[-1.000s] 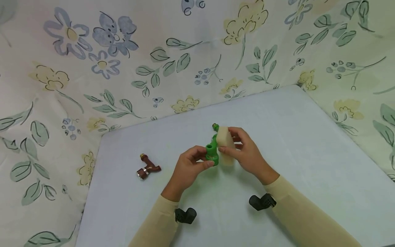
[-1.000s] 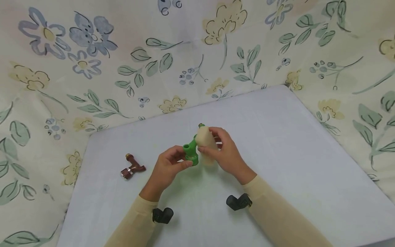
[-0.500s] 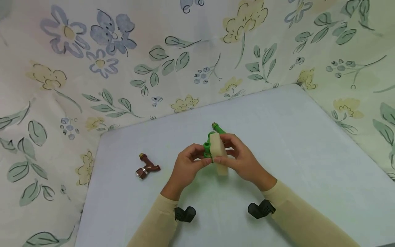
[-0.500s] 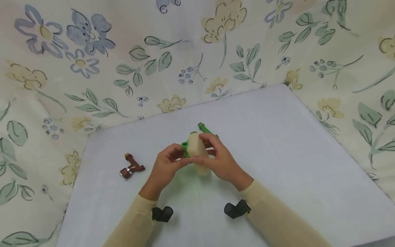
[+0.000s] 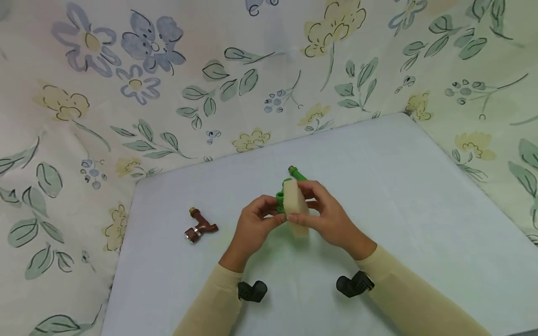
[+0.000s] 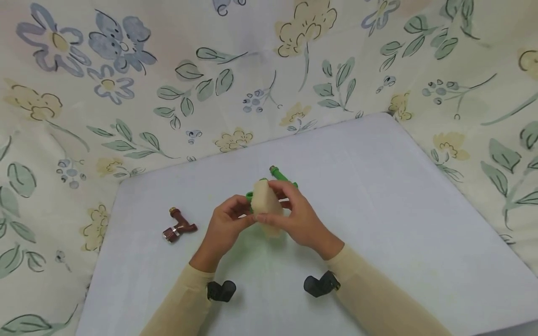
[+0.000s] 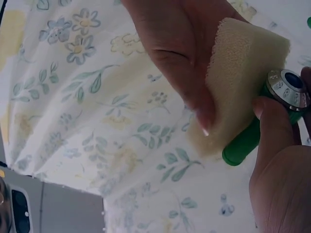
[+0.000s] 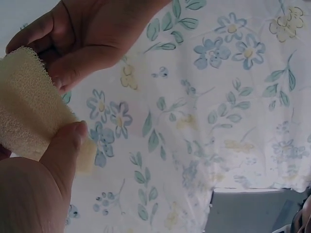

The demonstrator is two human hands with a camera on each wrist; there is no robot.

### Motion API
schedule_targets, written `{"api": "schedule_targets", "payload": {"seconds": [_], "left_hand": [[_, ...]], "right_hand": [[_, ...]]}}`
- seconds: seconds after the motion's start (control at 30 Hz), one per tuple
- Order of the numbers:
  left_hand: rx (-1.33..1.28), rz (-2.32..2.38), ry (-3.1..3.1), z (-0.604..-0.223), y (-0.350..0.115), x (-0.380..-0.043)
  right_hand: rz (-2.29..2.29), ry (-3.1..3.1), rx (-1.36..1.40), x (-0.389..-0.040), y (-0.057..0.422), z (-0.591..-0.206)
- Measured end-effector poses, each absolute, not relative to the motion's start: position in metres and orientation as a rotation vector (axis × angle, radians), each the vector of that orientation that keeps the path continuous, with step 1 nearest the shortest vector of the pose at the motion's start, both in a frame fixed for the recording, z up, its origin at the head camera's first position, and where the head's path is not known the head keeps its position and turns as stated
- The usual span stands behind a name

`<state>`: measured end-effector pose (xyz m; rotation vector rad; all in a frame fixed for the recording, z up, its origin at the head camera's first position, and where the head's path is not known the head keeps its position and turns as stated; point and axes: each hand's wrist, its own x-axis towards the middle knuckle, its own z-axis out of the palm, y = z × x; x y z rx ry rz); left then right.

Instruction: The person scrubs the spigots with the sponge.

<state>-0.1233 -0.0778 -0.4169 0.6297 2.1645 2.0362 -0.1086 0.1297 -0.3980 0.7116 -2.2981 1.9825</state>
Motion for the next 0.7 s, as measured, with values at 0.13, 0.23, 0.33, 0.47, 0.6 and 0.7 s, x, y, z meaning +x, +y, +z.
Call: {"api": "schedule_targets", "payload": {"seconds": [0.13, 0.23, 0.33, 0.47, 0.6, 0.7], "left_hand": [[0.645, 2.048, 2.126, -0.417, -0.078, -0.122], [0.661, 2.053, 2.105, -0.416, -0.078, -0.121], [0.676, 2.048, 2.096, -0.416, -0.078, -0.121], [0.702, 2.053, 2.075, -0.415, -0.077, -0.12], [0.709, 2.055, 2.073, -0.415, -0.076, -0.12], [0.691, 2.044, 2.108, -0.416, -0.076, -0.121]], "right_hand": [[1.957, -2.343, 0.64, -0.112, 0.133, -0.401], [1.934, -2.362, 0.6, -0.116, 0.136, -0.404], [1.882, -2.375, 0.539, -0.121, 0.139, -0.407], [1.841, -2.397, 0.44, -0.125, 0.142, -0.412], [1.89, -2.393, 0.421, -0.126, 0.143, -0.417], [1.923, -2.379, 0.455, -0.123, 0.141, -0.417]]}}
